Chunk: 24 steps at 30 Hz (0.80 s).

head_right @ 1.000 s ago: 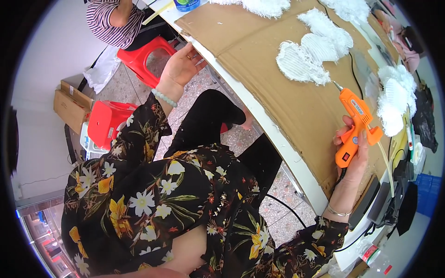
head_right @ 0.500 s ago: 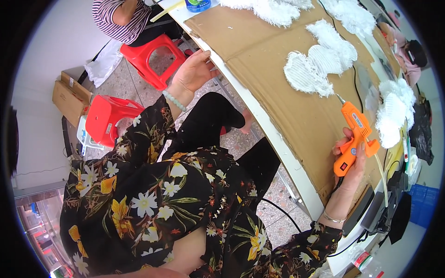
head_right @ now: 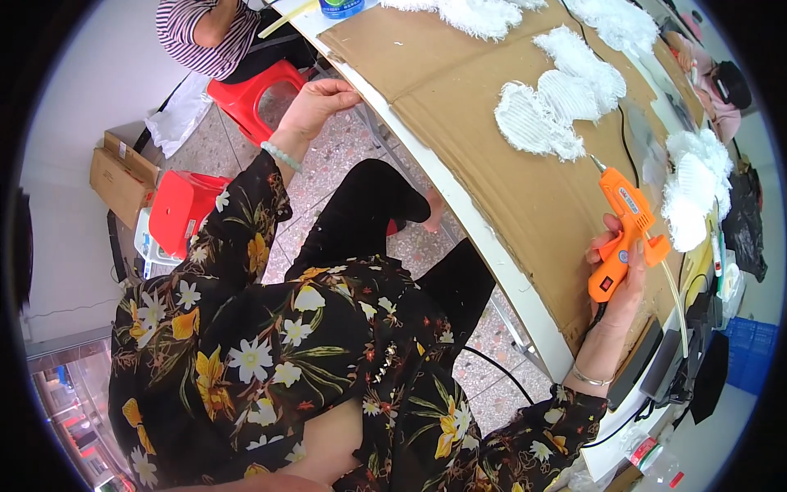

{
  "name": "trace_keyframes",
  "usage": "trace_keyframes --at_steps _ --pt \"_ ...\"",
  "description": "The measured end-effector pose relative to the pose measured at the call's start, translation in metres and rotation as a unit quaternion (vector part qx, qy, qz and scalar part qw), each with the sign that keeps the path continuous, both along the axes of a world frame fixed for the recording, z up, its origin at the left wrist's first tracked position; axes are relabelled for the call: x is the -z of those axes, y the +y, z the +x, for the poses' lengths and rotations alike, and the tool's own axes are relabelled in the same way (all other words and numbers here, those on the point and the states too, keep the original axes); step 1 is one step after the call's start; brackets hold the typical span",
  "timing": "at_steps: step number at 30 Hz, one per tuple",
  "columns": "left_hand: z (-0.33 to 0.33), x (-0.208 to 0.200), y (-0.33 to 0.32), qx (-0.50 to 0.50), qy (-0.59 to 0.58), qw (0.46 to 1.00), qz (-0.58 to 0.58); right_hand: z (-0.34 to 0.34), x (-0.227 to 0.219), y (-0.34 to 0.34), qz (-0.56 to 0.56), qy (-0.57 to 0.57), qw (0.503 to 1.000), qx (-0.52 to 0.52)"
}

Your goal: Gluing white fluffy material onto white fabric components using a hot glue gun.

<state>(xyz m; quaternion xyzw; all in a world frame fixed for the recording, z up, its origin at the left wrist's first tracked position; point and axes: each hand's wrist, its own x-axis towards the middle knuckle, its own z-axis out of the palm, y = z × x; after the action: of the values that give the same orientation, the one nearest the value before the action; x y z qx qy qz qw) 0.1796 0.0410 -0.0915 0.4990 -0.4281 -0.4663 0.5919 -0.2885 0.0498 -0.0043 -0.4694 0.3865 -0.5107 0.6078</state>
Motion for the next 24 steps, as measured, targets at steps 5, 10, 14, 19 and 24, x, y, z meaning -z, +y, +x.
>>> trace_keyframes --at_steps 5,10,14,19,24 --pt "0.009 -0.014 0.004 0.004 -0.003 0.998 0.062 0.004 0.0 -0.002 -0.006 0.0 1.0 0.019" --pt "0.006 -0.028 -0.001 -0.138 0.098 0.982 0.083 0.01 -0.005 0.003 0.0 -0.003 1.0 0.014" --pt "-0.002 -0.036 -0.008 -0.159 0.123 0.973 0.114 -0.004 0.001 0.0 -0.001 -0.004 0.999 -0.038" --pt "-0.008 -0.033 -0.018 -0.225 0.165 0.953 0.117 0.013 -0.009 0.005 -0.006 0.014 1.0 0.022" --pt "-0.011 -0.038 -0.018 -0.246 0.163 0.948 0.123 0.009 -0.004 0.001 0.003 0.02 1.0 0.011"
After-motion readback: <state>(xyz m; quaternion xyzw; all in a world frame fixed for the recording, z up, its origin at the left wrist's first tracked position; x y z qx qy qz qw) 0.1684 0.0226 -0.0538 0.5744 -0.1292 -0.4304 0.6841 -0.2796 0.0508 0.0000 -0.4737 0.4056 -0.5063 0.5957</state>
